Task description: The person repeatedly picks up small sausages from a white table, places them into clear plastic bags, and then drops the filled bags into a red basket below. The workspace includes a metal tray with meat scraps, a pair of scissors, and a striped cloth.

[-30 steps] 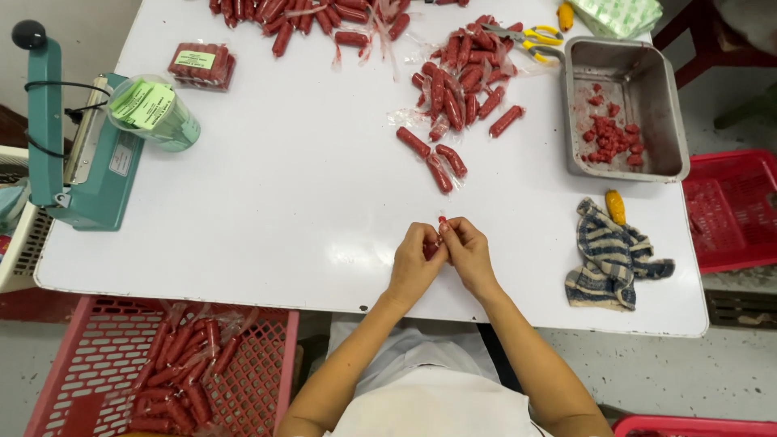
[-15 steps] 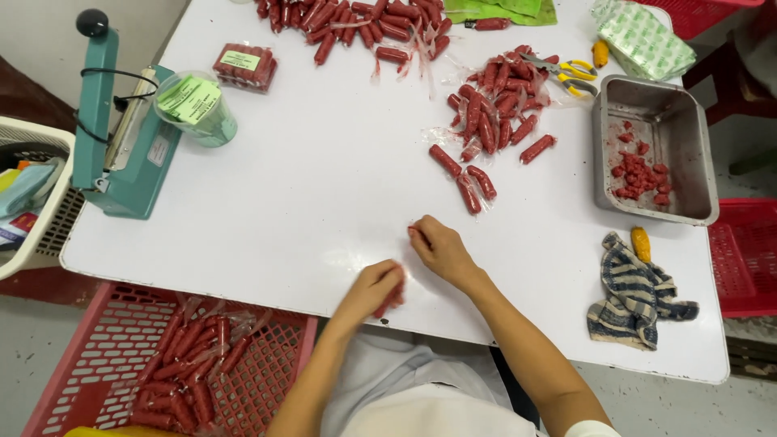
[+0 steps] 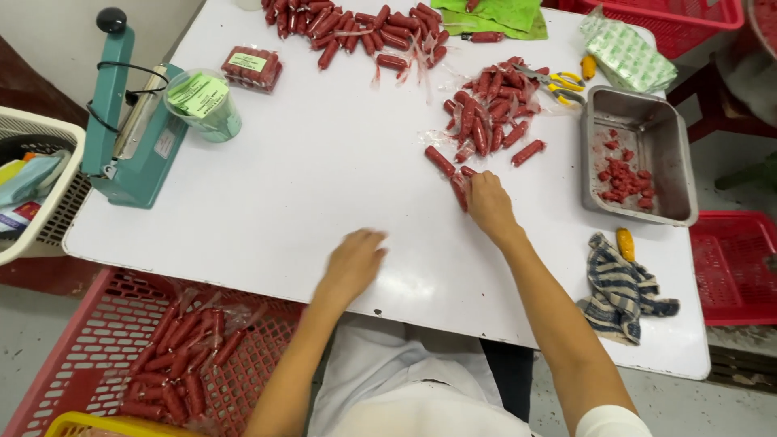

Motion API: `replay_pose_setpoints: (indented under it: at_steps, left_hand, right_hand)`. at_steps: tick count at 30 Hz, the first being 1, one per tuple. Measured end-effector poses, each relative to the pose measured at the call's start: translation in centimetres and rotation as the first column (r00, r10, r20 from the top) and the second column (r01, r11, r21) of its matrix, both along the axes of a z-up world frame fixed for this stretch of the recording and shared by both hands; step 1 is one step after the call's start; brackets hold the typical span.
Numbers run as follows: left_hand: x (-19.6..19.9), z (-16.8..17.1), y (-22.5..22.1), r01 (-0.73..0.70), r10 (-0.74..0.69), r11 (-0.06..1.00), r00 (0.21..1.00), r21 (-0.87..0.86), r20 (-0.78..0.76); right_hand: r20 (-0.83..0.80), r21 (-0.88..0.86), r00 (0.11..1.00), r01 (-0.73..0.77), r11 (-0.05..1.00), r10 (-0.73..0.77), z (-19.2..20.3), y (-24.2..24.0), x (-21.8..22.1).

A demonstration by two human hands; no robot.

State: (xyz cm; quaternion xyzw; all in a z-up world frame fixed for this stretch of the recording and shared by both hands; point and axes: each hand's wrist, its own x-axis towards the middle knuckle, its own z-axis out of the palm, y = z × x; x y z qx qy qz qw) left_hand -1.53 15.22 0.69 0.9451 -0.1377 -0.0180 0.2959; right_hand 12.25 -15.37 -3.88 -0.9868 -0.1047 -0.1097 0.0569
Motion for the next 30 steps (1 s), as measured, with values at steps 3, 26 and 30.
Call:
replay_pose_setpoints:
  at_steps: [3,26,30]
  left_hand:
    - [4.8,1.7,-7.1,0.175,-0.186,0.966,0.982,-0.188,-0.039]
    - [-1.5,4.5,-12.9,-0.171,-0.587,0.284,0.747,-0.944,-0.312]
    - [-4.0,8.1,-8.5,0.161,-0.591,0.530,0.774,-0.833,-0.227]
  right_hand:
    - [-0.079,0.052,0.995,0.060,0.997,-0.056,-0.6,0.6,0.8]
    - [0.522,-0.323,0.628,-0.481,0.815,0.578,8.5,-2.5,-7.4]
    - [0.553,-0.165,0.585,-0.621,0.766,0.593,8.9,1.2,-8.8]
